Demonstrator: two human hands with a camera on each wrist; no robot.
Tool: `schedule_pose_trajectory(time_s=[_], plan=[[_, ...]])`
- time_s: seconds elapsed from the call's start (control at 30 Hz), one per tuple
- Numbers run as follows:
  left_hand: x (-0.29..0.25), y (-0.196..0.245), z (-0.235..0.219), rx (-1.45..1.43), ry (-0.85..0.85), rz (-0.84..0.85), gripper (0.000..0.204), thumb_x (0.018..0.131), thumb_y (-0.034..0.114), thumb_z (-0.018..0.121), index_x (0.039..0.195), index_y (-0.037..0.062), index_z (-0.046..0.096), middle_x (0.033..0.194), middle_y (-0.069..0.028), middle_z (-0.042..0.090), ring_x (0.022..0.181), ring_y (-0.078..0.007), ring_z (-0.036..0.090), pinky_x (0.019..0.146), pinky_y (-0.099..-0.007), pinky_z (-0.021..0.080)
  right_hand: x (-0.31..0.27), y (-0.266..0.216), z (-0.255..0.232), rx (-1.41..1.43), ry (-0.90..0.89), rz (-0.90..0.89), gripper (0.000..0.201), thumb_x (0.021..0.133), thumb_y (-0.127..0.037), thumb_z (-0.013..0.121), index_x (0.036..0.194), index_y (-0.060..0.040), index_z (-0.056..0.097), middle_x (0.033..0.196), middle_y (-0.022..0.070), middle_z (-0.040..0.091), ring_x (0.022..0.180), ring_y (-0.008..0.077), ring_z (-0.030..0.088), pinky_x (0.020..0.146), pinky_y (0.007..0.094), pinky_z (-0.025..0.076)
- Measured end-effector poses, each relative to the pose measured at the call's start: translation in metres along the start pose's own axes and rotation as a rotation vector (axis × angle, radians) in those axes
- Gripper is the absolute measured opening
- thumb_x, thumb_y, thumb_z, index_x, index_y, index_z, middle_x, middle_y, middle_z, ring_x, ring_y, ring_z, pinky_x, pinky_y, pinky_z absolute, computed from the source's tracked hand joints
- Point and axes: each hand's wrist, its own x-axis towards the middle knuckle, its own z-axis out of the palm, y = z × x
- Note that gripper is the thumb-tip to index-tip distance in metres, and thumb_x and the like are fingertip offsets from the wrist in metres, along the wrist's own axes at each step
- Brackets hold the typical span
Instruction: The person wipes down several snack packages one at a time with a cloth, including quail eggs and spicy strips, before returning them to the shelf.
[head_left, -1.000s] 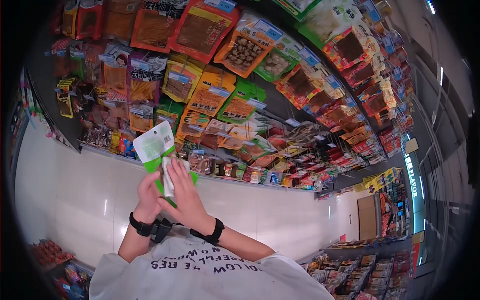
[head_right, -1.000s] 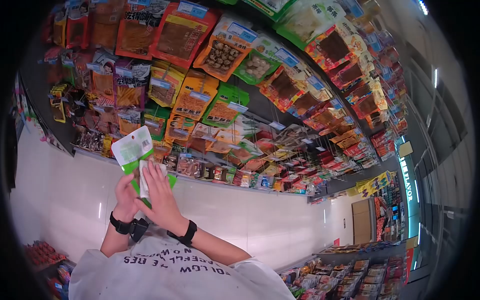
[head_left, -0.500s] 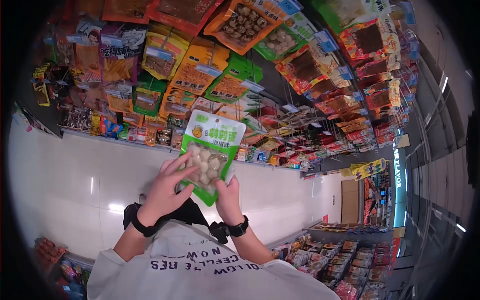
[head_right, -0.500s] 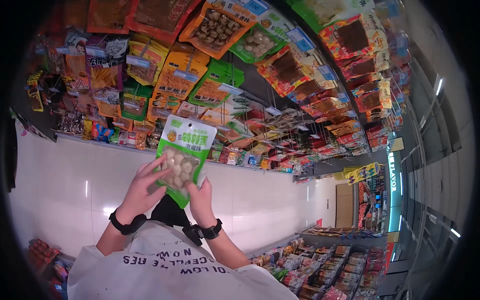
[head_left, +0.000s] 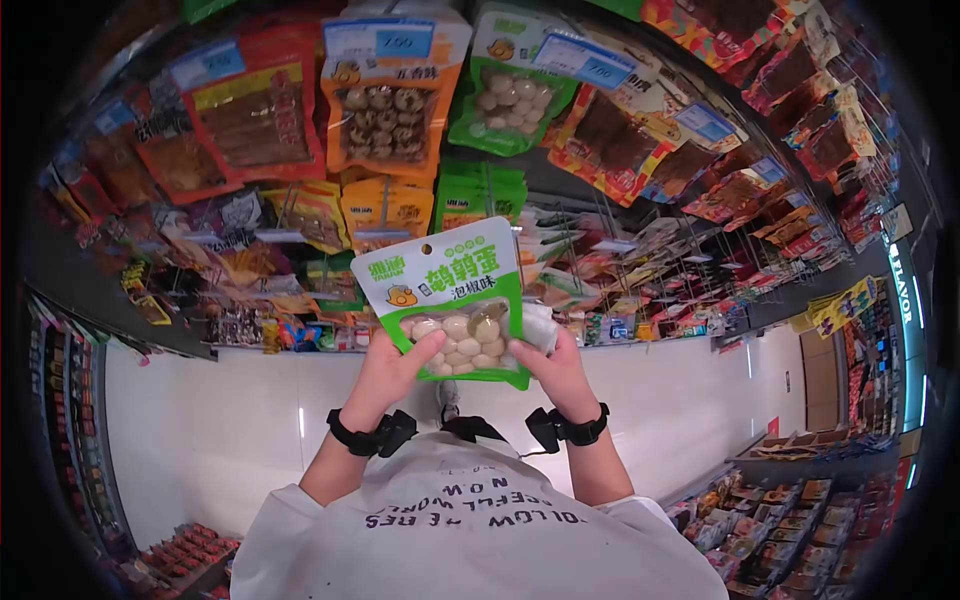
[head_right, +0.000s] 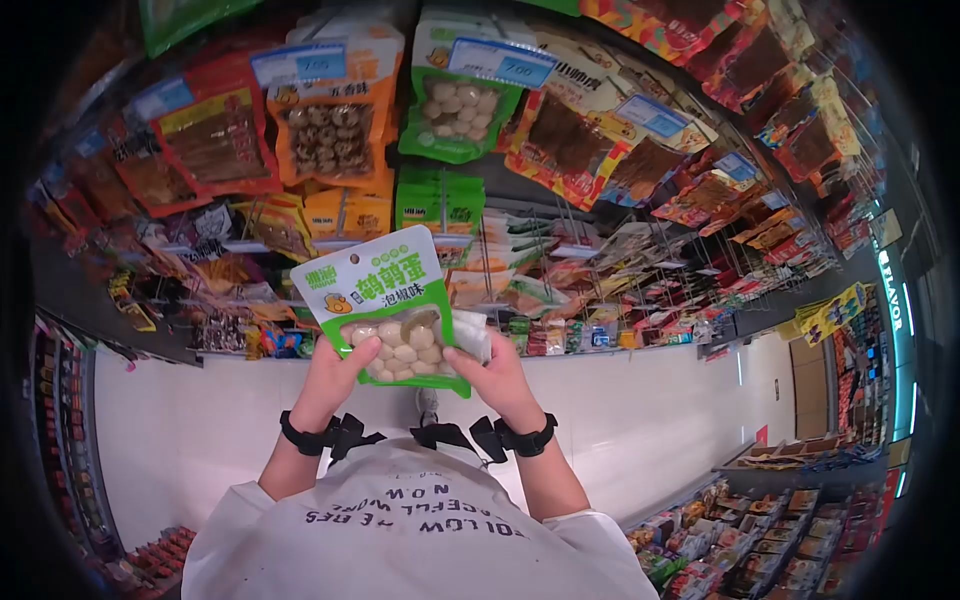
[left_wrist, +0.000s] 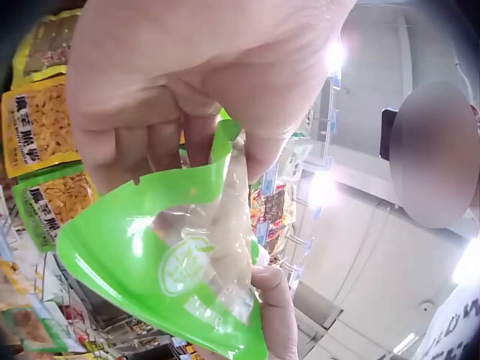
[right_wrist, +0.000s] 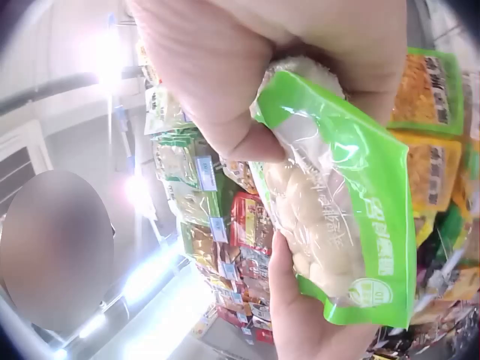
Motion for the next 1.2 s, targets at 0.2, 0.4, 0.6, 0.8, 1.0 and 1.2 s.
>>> schedule_pose_trajectory(time_s=[0.2, 0.4, 0.6, 0.8, 1.0, 1.2], plan=[[0.063, 0.042, 0.02, 0.285, -0.01, 0.096, 0.031, 0.089, 0.017, 0.067, 0.113, -0.0037, 0.062, 0.107, -0.0078, 0.067, 0.095, -0.0135, 0.06, 0.086, -0.0292, 0.048, 0.058, -0.059, -0.068, 0.067, -0.022, -0.237, 0.034, 0.095, -0.011, 0.058, 0.126, 0.0002, 0.055, 0.118, 0.0044, 0.062, 0.108, 0.0124, 0.056, 0.088, 0.0266, 0.047], [0.118, 0.064, 0.034, 0.351, 0.178, 0.03, 0.032, 0.09, 0.018, 0.067, 0.113, -0.0029, 0.061, 0.103, -0.0076, 0.068, 0.091, -0.0118, 0.062, 0.08, -0.028, 0.05, 0.125, -0.126, -0.064, -0.307, -0.213, -0.796, 0.032, 0.088, -0.007, 0.058, 0.12, -0.0021, 0.061, 0.143, 0.0186, 0.044, 0.127, 0.0273, 0.048, 0.1, 0.0355, 0.041], [0.133, 0.076, 0.042, 0.418, 0.085, 0.235, 0.027, 0.092, 0.014, 0.065, 0.114, -0.0023, 0.061, 0.103, -0.006, 0.068, 0.093, -0.0108, 0.062, 0.081, -0.0279, 0.051, 0.135, -0.148, -0.061, -0.577, -0.265, -1.078, 0.047, 0.072, 0.001, 0.06, 0.117, -0.0086, 0.063, 0.148, 0.0217, 0.037, 0.133, 0.0408, 0.04, 0.104, 0.0423, 0.039], [0.136, 0.097, 0.054, 0.459, 0.016, 0.272, 0.028, 0.092, 0.011, 0.065, 0.117, -0.0019, 0.06, 0.107, -0.0055, 0.067, 0.095, -0.0107, 0.061, 0.084, -0.0284, 0.051, 0.136, -0.17, -0.067, -0.411, -0.352, -1.107, 0.042, 0.075, 0.004, 0.056, 0.114, -0.0082, 0.067, 0.152, 0.0224, 0.031, 0.139, 0.0369, 0.034, 0.108, 0.0416, 0.033], [0.147, 0.117, 0.075, 0.338, 0.047, 0.36, 0.028, 0.092, 0.013, 0.065, 0.115, -0.0026, 0.061, 0.104, -0.0053, 0.068, 0.092, -0.0109, 0.062, 0.082, -0.0279, 0.051, 0.147, -0.178, -0.074, -0.41, -0.361, -1.185, 0.033, 0.081, 0.0, 0.062, 0.114, -0.0052, 0.067, 0.153, 0.0238, 0.028, 0.14, 0.0339, 0.034, 0.108, 0.0413, 0.032], [0.162, 0.111, 0.065, 0.404, -0.024, 0.271, 0.028, 0.092, 0.014, 0.065, 0.114, -0.002, 0.062, 0.104, -0.0044, 0.067, 0.093, -0.0099, 0.061, 0.082, -0.0265, 0.05, 0.149, -0.174, -0.078, -0.301, -0.382, -1.16, 0.048, 0.072, 0.006, 0.05, 0.115, -0.0056, 0.067, 0.15, 0.0208, 0.036, 0.14, 0.0336, 0.034, 0.109, 0.0426, 0.032]])
